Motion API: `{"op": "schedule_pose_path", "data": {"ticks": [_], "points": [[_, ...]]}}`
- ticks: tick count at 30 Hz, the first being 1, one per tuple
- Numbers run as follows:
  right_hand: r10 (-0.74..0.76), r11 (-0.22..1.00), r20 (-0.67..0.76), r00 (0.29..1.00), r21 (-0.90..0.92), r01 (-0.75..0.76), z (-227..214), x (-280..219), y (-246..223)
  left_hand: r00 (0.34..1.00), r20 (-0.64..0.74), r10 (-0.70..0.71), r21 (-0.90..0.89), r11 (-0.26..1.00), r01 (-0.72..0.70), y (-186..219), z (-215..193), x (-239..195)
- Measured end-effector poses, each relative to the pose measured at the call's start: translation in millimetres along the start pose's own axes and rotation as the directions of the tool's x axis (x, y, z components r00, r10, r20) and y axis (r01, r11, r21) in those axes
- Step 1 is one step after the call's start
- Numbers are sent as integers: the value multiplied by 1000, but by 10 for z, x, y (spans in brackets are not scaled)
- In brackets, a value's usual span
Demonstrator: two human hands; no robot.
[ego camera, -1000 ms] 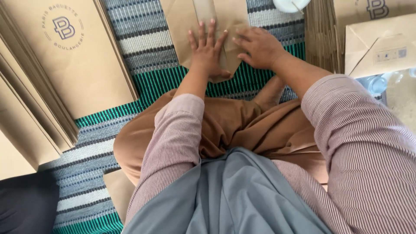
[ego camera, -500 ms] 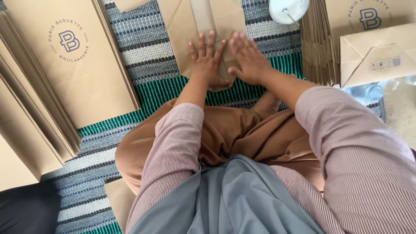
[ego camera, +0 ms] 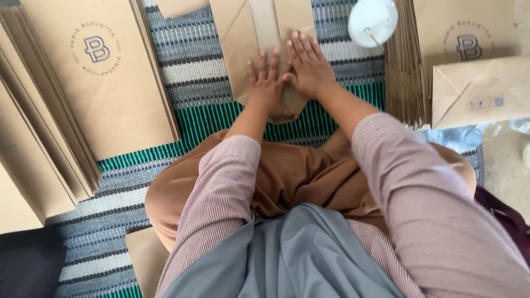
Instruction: The person sits on the floor and assembles a flat brown paper bag by folding the bottom flaps and creasing the edges. They then use a small brush to apply white adhesive to the bag's flaps and press them together to secure the structure.
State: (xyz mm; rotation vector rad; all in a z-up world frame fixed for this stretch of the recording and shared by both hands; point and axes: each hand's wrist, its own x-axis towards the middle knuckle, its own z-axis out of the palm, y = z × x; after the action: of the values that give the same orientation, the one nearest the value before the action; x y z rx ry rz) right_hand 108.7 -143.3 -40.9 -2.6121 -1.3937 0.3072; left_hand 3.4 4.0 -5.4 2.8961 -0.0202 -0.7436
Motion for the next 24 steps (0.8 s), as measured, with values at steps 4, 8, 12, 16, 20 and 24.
{"op": "schedule_pose_path", "data": {"ticks": [4,8,12,16,20,24], "points": [[35,999,202,979,-4,-35,-51,71,76,1000,-16,13,-34,999,-13,-3,-16,-85],[129,961,163,978,224,-164,-229,226,169,999,-8,31,-48,998,-31,-14,-131,-79],[241,958,-209,948,209,-197,136,339,142,998,-31,52,-157,986,-56,-65,-86,-84],[225,971,-186,956,121,-205,118,240,24,995,-102,16,-372,927,-53,-373,-93,8],[63,997,-357,932,-9,-71,187,93,-29,808,-583,86,-78,984,-161,-797,426,7],[-127,973,-462,877,-230,20,181,37,-61,868,-487,93,-37,991,-127,-952,567,-60]]}}
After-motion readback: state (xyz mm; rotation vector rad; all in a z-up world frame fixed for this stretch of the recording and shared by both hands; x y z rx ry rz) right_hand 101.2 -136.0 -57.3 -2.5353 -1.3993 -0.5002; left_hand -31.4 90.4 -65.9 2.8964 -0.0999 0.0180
